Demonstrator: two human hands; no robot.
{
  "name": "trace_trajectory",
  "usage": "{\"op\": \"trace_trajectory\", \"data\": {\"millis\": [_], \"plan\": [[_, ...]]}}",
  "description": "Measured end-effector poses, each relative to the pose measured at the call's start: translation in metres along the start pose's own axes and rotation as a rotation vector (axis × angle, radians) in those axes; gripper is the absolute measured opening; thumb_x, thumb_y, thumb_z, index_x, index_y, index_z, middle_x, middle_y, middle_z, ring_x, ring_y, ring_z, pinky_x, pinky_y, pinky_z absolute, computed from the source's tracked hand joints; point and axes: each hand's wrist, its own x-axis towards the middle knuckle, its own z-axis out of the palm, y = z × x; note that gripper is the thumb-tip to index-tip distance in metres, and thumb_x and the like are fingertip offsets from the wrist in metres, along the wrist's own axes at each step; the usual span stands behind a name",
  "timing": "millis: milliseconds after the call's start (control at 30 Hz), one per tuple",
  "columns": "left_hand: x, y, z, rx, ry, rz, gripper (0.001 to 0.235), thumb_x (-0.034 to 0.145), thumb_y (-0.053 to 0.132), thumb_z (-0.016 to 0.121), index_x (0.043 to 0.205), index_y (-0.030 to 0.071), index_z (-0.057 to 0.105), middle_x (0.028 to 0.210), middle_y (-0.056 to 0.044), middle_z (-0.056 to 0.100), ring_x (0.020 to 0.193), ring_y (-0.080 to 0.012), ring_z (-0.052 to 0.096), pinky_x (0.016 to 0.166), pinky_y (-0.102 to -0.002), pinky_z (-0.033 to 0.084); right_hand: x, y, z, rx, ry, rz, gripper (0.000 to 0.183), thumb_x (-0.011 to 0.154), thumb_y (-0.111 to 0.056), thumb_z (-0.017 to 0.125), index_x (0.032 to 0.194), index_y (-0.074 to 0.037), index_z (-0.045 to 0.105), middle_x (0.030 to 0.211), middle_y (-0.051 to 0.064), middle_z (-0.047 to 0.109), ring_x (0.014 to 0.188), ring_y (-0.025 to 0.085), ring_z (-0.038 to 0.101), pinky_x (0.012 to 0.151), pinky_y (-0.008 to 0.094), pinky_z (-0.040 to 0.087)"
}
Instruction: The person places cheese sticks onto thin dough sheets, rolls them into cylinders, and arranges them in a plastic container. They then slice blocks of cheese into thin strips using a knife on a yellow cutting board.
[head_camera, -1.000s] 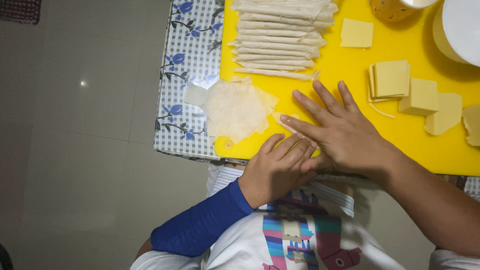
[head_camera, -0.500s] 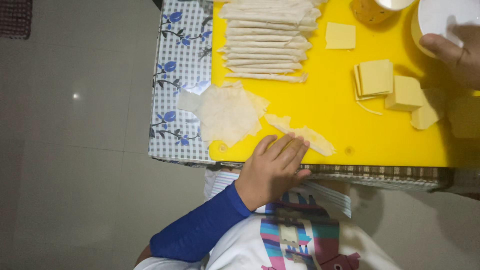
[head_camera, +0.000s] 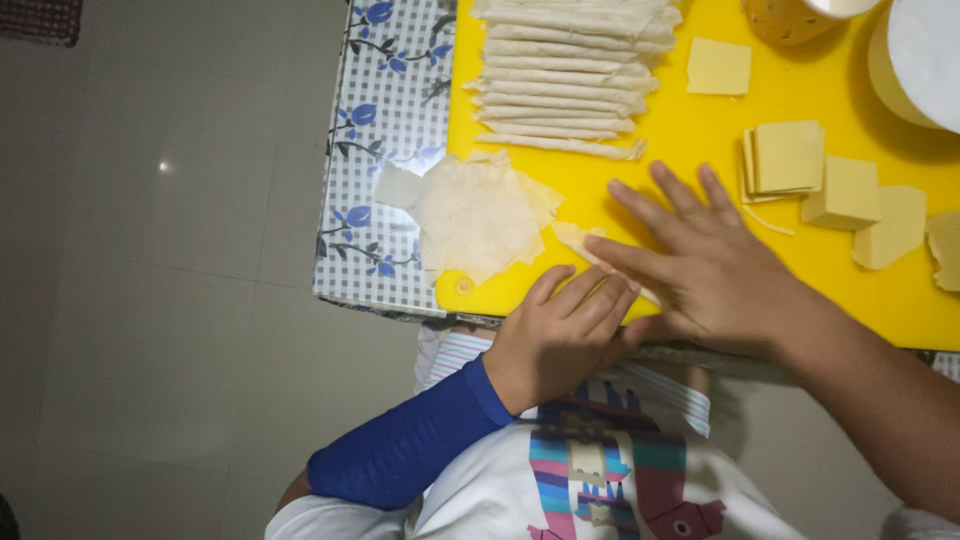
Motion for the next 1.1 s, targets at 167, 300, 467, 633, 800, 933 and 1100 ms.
{"op": "trace_trajectory", "data": {"millis": [167,300,467,633,800,933,1100], "plan": [[0.000,-0.002,-0.003,-0.041,-0.005,0.008,0.043,0.088,0.029,0.076,0.123,0.005,0.070,0.124,-0.007,0.069,0.124,-0.0223,0.062,0.105,-0.041,0.048,0.011,-0.007,0.005,-0.057,-0.022,0.048,0.095,0.074,-0.087,0.044,0.152,-0.032,0.044,0.165,0.014,0.026,0.153,0.047,0.016,0.118,0.070,0.007],[0.000,-0.002,-0.002,0.039,-0.024,0.035,0.040,0.094,0.027,0.075,0.126,0.004,0.070,0.127,-0.009,0.068,0.125,-0.0227,0.062,0.104,-0.040,0.047,0.006,-0.006,0.005,-0.062,-0.011,0.064,0.098,0.074,-0.089,0.039,0.154,-0.031,0.041,0.165,0.014,0.026,0.151,0.047,0.017,0.117,0.070,0.007],[-0.001,-0.002,0.000,0.014,-0.044,0.031,0.049,0.089,0.031,0.075,0.129,0.004,0.069,0.131,-0.009,0.066,0.130,-0.0242,0.060,0.107,-0.042,0.047,-0.009,-0.005,0.004,-0.076,-0.020,0.151,0.099,0.074,-0.086,0.044,0.154,-0.028,0.040,0.166,0.015,0.026,0.152,0.047,0.017,0.119,0.070,0.007],[-0.003,-0.003,-0.001,-0.008,-0.069,0.030,0.056,0.088,0.033,0.078,0.133,0.003,0.066,0.136,-0.011,0.065,0.131,-0.0259,0.059,0.108,-0.044,0.046,-0.034,-0.005,0.010,-0.037,-0.025,0.138,0.101,0.067,-0.085,0.055,0.150,-0.029,0.041,0.162,0.018,0.027,0.148,0.049,0.018,0.116,0.069,0.008],[-0.002,-0.003,-0.003,-0.034,-0.096,0.033,0.058,0.089,0.033,0.078,0.135,0.001,0.064,0.136,-0.013,0.064,0.132,-0.0281,0.058,0.108,-0.044,0.045,-0.063,-0.013,0.014,-0.092,-0.126,0.294,0.117,0.051,-0.069,0.080,0.155,-0.032,0.042,0.168,0.013,0.028,0.150,0.048,0.021,0.120,0.066,0.008],[0.001,-0.002,-0.007,-0.047,-0.104,0.038,0.058,0.090,0.032,0.078,0.136,0.000,0.062,0.138,-0.014,0.063,0.133,-0.0300,0.057,0.111,-0.045,0.045,-0.083,-0.020,0.014,-0.167,-0.054,0.348,0.117,0.048,-0.063,0.084,0.153,-0.028,0.046,0.166,0.014,0.035,0.154,0.048,0.025,0.124,0.065,0.011],[0.006,0.001,-0.009,-0.056,-0.135,0.035,0.066,0.087,0.033,0.079,0.138,-0.003,0.059,0.140,-0.017,0.060,0.135,-0.0336,0.055,0.113,-0.046,0.044,-0.097,-0.021,0.010,-0.026,0.103,0.487,0.095,0.051,-0.045,0.082,0.142,-0.028,0.058,0.164,0.016,0.037,0.156,0.046,0.025,0.128,0.063,0.016]]}}
